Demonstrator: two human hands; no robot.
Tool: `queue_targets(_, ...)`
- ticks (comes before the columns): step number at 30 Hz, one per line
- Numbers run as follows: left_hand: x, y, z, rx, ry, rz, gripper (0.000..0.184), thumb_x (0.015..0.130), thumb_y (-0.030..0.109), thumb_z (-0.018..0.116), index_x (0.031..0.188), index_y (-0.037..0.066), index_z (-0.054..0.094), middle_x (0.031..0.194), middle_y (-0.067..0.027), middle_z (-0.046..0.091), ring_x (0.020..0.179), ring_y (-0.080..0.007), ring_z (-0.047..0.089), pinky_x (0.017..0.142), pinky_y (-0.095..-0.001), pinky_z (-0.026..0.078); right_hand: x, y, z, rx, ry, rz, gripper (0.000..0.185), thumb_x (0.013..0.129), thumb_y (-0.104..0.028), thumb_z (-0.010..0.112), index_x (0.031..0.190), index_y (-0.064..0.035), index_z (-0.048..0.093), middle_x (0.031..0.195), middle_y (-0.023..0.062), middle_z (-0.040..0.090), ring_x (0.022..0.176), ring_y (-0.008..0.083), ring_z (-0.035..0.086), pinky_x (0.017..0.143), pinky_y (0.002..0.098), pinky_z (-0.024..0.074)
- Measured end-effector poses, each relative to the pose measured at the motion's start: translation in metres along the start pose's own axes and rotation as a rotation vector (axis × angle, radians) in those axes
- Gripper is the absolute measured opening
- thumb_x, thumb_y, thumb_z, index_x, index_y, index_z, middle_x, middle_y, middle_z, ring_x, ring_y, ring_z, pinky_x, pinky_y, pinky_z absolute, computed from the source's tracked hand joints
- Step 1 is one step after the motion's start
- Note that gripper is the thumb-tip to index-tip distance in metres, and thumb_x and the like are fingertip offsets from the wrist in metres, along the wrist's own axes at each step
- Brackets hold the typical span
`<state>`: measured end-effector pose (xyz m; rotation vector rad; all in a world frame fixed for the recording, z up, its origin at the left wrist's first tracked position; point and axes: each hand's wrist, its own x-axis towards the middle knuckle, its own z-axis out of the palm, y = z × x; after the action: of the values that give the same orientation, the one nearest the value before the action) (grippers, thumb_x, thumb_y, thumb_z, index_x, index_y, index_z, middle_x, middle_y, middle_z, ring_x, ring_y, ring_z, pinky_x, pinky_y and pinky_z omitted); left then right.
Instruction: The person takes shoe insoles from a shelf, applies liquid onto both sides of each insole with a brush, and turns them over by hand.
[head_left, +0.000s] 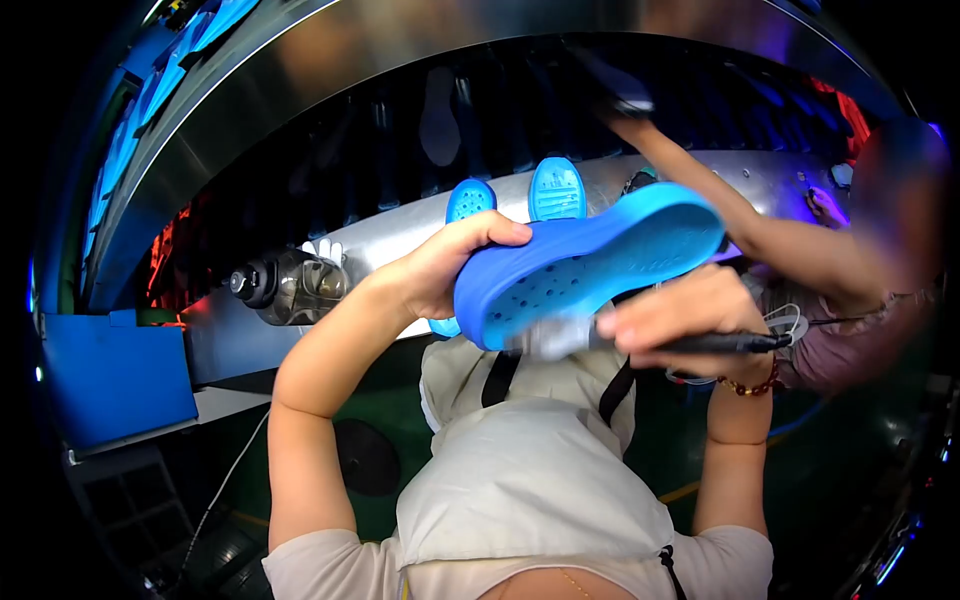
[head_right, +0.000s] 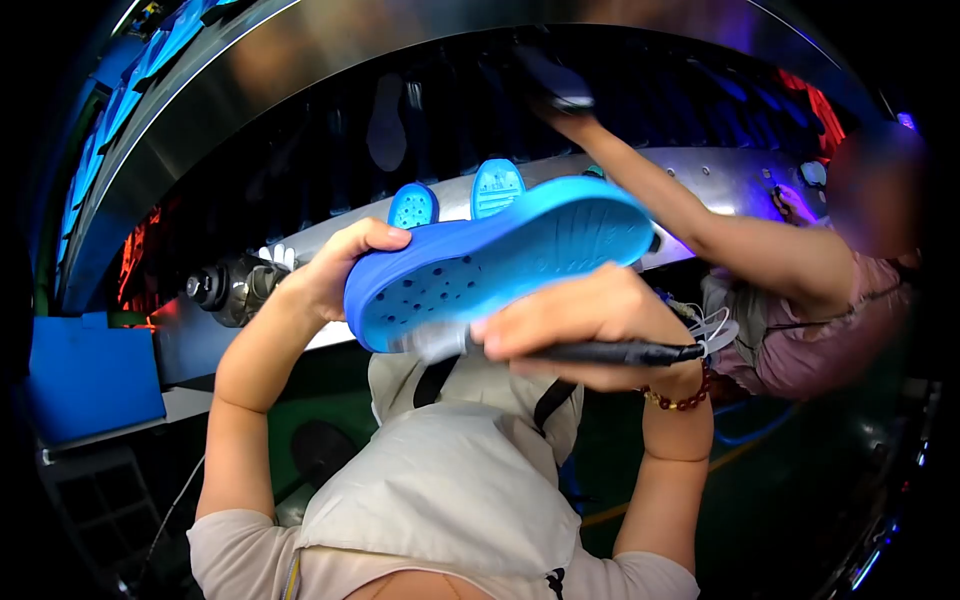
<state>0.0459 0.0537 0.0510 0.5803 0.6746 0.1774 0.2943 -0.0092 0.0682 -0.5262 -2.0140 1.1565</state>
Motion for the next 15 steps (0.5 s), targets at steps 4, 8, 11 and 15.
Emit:
queue_targets(4, -0.006, 0.007, 0.01, 0.311, 0.041, -0.038, 0.064, 0.078, 0.045, 0.052, 0.122, -0.001, 0.043, 0.113, -0.0192, 0.052, 0.096, -0.0261, 0.055, 0.084, -0.0361, 0.044, -0.004, 0.004, -0.007, -0.127, -0.207, 0.041, 0.019, 0.07, 0.0, 0.063, 0.089, 0.0003, 0.063, 0.091, 0.0133, 0.064, 0.086, 0.0246, 0.063, 0.074, 0.0293, 0.0504)
queue_targets(8, -0.019, 0.0, 0.008, 0.14, 0.197, 0.004, 0.068, 0.076, 0.045, 0.055, 0.123, -0.001, 0.041, 0.113, -0.0205, 0.051, 0.097, -0.0262, 0.054, 0.085, -0.0362, 0.044, -0.006, 0.005, -0.005, -0.087, 0.044, 0.048, 0.017, 0.072, -0.003, 0.065, 0.088, -0.0029, 0.064, 0.091, 0.0109, 0.065, 0.085, 0.0213, 0.063, 0.074, 0.0276, 0.0502)
queue_targets(11, -0.022, -0.005, -0.007, 0.125, 0.209, 0.07, 0.065, 0.075, 0.042, 0.056, 0.121, -0.002, 0.043, 0.11, -0.0209, 0.053, 0.094, -0.0264, 0.056, 0.083, -0.0361, 0.044, -0.013, 0.011, 0.001, -0.113, 0.012, 0.022, 0.018, 0.066, 0.002, 0.068, 0.084, -0.0005, 0.065, 0.086, 0.015, 0.065, 0.079, 0.0238, 0.065, 0.069, 0.0284, 0.0523)
queue_targets(15, -0.026, -0.01, -0.008, 0.018, 0.343, 0.142, 0.058, 0.073, 0.04, 0.058, 0.111, -0.004, 0.051, 0.102, -0.0204, 0.057, 0.089, -0.0259, 0.057, 0.081, -0.0348, 0.045, -0.02, 0.012, -0.001, -0.075, 0.133, 0.087, 0.019, 0.064, 0.002, 0.07, 0.083, 0.0005, 0.064, 0.088, 0.0154, 0.065, 0.082, 0.0244, 0.064, 0.072, 0.0293, 0.0518)
